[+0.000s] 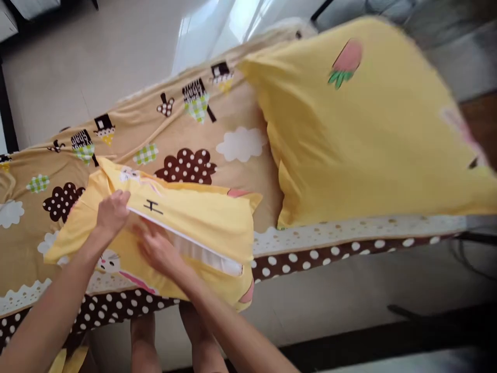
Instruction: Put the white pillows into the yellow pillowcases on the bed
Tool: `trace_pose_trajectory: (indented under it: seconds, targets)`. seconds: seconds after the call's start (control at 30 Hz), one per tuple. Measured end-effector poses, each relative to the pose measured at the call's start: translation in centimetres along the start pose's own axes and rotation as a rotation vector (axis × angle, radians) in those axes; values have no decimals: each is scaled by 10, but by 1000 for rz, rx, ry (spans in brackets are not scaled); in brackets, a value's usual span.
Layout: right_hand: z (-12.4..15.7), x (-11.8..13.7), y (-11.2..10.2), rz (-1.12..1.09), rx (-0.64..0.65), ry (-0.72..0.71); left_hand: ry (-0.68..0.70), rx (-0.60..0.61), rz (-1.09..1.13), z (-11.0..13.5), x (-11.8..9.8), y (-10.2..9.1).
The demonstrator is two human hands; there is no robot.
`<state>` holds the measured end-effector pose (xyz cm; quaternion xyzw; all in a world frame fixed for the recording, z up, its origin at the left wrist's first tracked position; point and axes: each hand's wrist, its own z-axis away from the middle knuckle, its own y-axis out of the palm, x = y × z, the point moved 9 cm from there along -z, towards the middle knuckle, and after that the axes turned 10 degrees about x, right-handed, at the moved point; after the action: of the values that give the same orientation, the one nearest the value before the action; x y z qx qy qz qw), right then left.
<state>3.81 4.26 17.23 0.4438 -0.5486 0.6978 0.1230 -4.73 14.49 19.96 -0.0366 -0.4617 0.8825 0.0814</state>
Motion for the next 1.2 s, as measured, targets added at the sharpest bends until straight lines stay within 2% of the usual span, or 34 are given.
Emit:
trace_pose_trajectory:
  seconds: [0.1,0.2,0.3,0.37,0.5,0.57,0.6,0.67,0.77,0.87,0.93,1.0,1.1,1.2]
  targets:
    - [-44,-36,9,-14,20,191,38,-99,-1,-6,-11,-29]
    - [-73,-57,20,-40,113,259,55,-215,43,-19,-13,-50]
    - [-78,-63,25,-69,275,286,62,-350,120,-25,-3,-70]
    - [-75,-62,19,-108,356,288,81,-425,165,-22,1,-83]
    - [-74,-52,3,-190,541,274,74,-464,218,-2,0,-98]
    - [-75,-45,5,-176,596,282,84,-463,251,10,-3,-96]
    - [-78,-42,8,-160,574,295,95,-464,267,16,-3,-92]
    - [-82,-40,20,-127,451,331,115,-439,270,23,1,-76]
    - [-88,-40,60,-113,294,342,62,-318,116,24,17,-43]
    - [-96,-36,108,-117,274,259,-60,-213,-116,21,39,-18]
    - [-102,-33,125,-122,271,205,-103,-185,-190,18,47,-10]
    - [-106,-29,130,-123,283,143,-139,-146,-196,12,51,-3]
    - [-107,-24,121,-133,315,83,-186,-70,-110,1,52,8]
    - [-104,-25,105,-142,298,106,-176,-102,57,-5,49,11]
